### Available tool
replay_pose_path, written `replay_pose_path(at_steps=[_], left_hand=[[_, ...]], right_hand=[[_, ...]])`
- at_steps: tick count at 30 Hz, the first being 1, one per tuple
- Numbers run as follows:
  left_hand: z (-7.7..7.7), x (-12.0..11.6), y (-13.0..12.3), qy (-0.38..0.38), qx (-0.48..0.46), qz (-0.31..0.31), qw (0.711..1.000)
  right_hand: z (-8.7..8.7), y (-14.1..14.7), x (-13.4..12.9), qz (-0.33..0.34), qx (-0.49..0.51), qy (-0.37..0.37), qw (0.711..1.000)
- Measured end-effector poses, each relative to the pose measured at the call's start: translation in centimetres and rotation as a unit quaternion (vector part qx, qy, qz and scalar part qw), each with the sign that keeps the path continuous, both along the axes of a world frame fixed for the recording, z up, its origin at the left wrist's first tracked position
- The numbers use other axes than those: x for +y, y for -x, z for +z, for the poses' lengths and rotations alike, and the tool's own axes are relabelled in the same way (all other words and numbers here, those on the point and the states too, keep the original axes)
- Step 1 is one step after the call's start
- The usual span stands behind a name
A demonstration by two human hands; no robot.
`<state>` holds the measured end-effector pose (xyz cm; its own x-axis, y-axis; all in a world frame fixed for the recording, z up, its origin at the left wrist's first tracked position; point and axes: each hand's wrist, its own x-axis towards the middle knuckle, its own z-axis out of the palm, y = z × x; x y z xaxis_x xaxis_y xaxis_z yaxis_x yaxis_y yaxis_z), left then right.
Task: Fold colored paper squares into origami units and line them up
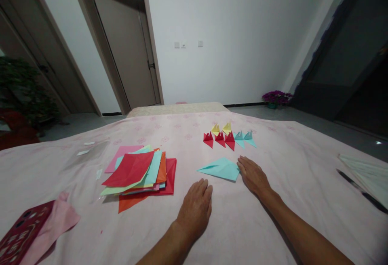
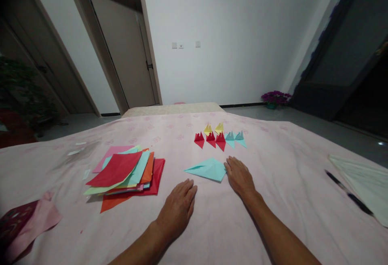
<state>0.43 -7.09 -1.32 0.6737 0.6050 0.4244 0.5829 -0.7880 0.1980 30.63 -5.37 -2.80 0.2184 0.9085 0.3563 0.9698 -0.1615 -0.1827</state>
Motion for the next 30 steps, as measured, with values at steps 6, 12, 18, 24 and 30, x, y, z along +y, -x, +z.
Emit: replay_pose_path(at_steps=[6,12,18,24,30], left_hand=[[0.0,0.4,0.0,0.003,-0.013,-0.009,1.0],[0.0,0.9,-0.1,0.014,-0.031,-0.009,0.999],[0.3,1.0,0.1,0.008,-0.066,-0.009,0.998],[0.9,0.6,-0.8,-0.079,-0.088,-0.043,0.992],[2.6,0.9,-4.0,-0.07,0.034,-0.083,0.994]], right_hand=[[0.0,0.2,0.0,-0.005,0.002,0.01,1.0],[1.6,1.3,-1.0,0.026,-0.004,-0.048,0.998],[2.9,1.9,-2.3,0.179,-0.001,-0.092,0.98],[2.6,1.6,-2.1,0.337,-0.014,-0.119,0.934],[3.1,2.3,-2.0,0.448,-0.057,-0.047,0.891]])
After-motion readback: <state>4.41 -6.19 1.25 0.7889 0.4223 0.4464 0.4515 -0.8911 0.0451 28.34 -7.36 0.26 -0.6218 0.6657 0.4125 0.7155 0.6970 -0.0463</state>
